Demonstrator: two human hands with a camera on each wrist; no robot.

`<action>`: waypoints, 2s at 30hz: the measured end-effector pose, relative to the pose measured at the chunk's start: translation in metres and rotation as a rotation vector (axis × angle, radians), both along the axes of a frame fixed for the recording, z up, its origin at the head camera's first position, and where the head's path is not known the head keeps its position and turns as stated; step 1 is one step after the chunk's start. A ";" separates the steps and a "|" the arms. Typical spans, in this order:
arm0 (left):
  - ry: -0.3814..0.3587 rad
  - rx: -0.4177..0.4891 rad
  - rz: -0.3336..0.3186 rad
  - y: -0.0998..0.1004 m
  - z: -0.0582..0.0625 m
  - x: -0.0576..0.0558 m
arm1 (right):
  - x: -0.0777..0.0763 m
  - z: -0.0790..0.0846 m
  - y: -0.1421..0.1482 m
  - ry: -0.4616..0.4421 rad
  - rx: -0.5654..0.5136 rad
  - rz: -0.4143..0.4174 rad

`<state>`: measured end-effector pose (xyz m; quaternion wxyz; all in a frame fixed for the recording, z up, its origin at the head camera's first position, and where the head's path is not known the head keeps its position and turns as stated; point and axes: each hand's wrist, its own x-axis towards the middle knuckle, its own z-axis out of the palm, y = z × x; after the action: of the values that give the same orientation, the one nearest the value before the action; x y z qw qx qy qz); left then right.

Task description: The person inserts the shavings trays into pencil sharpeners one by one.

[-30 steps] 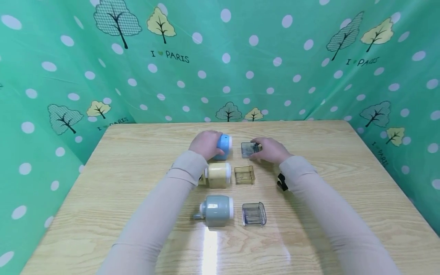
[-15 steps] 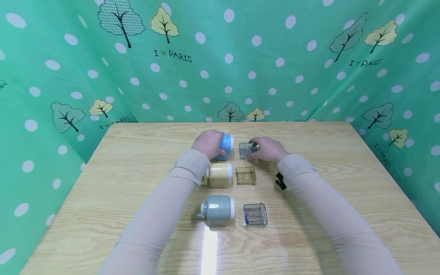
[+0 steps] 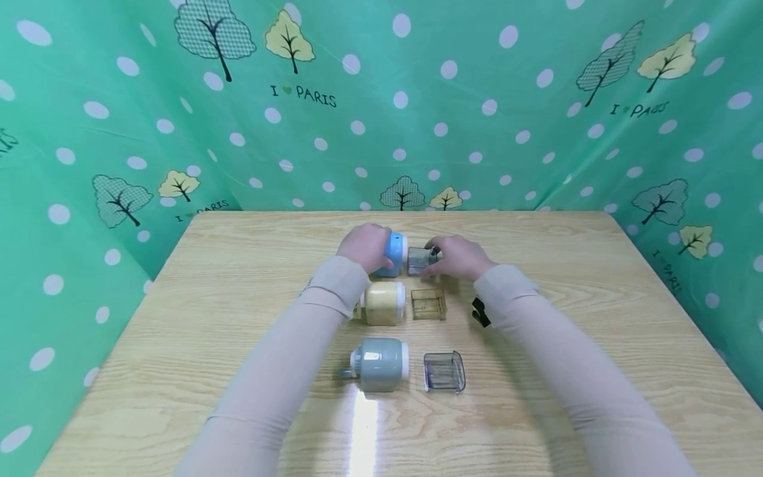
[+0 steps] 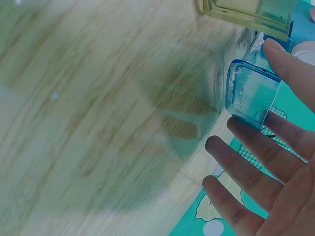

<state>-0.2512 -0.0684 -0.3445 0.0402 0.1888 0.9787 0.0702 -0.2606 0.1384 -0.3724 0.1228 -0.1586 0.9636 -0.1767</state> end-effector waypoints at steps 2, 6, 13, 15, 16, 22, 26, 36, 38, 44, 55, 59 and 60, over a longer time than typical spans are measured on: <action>0.003 -0.001 -0.005 0.000 0.001 0.002 | 0.000 0.000 -0.002 0.001 0.004 0.008; 0.018 -0.009 -0.010 0.000 0.001 0.004 | -0.001 -0.002 -0.005 0.001 0.009 0.016; 0.028 -0.022 -0.016 0.000 0.002 0.004 | -0.001 -0.004 -0.009 0.001 0.022 0.006; 0.027 -0.024 -0.017 0.000 0.002 0.004 | -0.001 -0.004 -0.009 0.003 0.028 0.010; 0.028 -0.025 -0.018 0.000 0.002 0.004 | -0.001 -0.004 -0.010 0.003 0.030 0.011; 0.021 -0.021 -0.014 0.001 0.002 0.004 | 0.000 -0.003 -0.013 0.005 0.024 0.016; 0.024 -0.023 -0.014 0.001 0.002 0.004 | 0.001 -0.003 -0.015 0.011 0.018 0.017; 0.038 -0.018 -0.014 0.001 0.000 0.004 | -0.002 -0.006 -0.018 0.021 0.006 0.032; 0.037 -0.020 -0.015 0.001 0.001 0.004 | -0.003 -0.006 -0.018 0.018 0.004 0.031; 0.033 -0.026 -0.013 0.001 0.002 0.005 | -0.001 -0.005 -0.020 0.020 0.015 0.032; 0.032 -0.014 -0.011 0.001 0.003 0.005 | 0.000 -0.003 -0.022 0.034 0.032 0.038; 0.031 -0.015 -0.010 0.001 0.003 0.005 | 0.000 -0.004 -0.023 0.038 0.027 0.038; 0.031 -0.016 -0.010 0.001 0.003 0.005 | 0.000 -0.004 -0.024 0.040 0.026 0.037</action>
<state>-0.2461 -0.0672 -0.3416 0.0270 0.1947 0.9787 0.0590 -0.2611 0.1147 -0.3765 0.1091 -0.1784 0.9649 -0.1587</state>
